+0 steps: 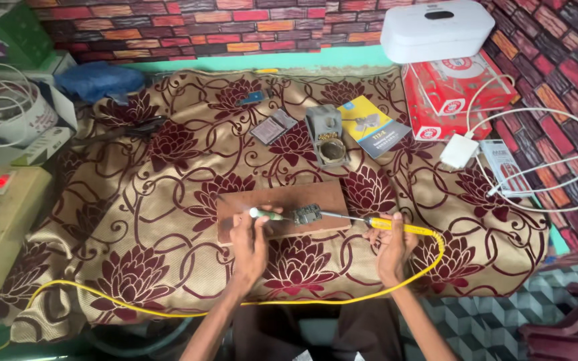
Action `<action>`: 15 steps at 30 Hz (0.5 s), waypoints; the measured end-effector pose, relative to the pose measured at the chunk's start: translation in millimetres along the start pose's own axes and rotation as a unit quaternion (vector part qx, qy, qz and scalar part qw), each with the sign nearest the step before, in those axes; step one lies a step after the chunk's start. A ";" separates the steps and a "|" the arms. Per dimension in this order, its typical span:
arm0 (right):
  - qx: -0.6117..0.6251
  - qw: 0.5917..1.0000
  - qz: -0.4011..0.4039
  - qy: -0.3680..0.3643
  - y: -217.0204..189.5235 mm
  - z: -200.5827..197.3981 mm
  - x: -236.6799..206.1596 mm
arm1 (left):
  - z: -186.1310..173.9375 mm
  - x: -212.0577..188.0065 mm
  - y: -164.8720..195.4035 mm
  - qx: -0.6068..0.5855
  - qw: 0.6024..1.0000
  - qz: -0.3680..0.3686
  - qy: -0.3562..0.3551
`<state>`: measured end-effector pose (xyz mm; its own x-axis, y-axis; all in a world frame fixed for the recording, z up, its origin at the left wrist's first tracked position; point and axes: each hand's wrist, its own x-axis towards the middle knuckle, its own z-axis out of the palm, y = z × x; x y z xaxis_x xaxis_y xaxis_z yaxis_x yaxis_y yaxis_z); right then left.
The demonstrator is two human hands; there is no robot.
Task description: The person uses a soldering iron and solder wire to apply solder to a small circuit board placed on a wooden block. They repeatedly heat components and feed solder to create joints on the board.
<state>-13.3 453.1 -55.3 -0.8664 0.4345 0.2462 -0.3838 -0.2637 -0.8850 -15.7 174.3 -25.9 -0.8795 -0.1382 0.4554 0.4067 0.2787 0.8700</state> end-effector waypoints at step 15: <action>-0.045 0.999 -0.025 0.006 -20.1 -123.0 51.5 | 117.6 -14.2 40.5 -0.012 0.998 0.021 -0.055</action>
<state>-10.9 586.8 -73.5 -0.8422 0.4564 0.2870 -0.3964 -0.1636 -0.9034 -15.8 299.2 -19.4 -0.8830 -0.0217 0.4688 0.4478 0.2598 0.8556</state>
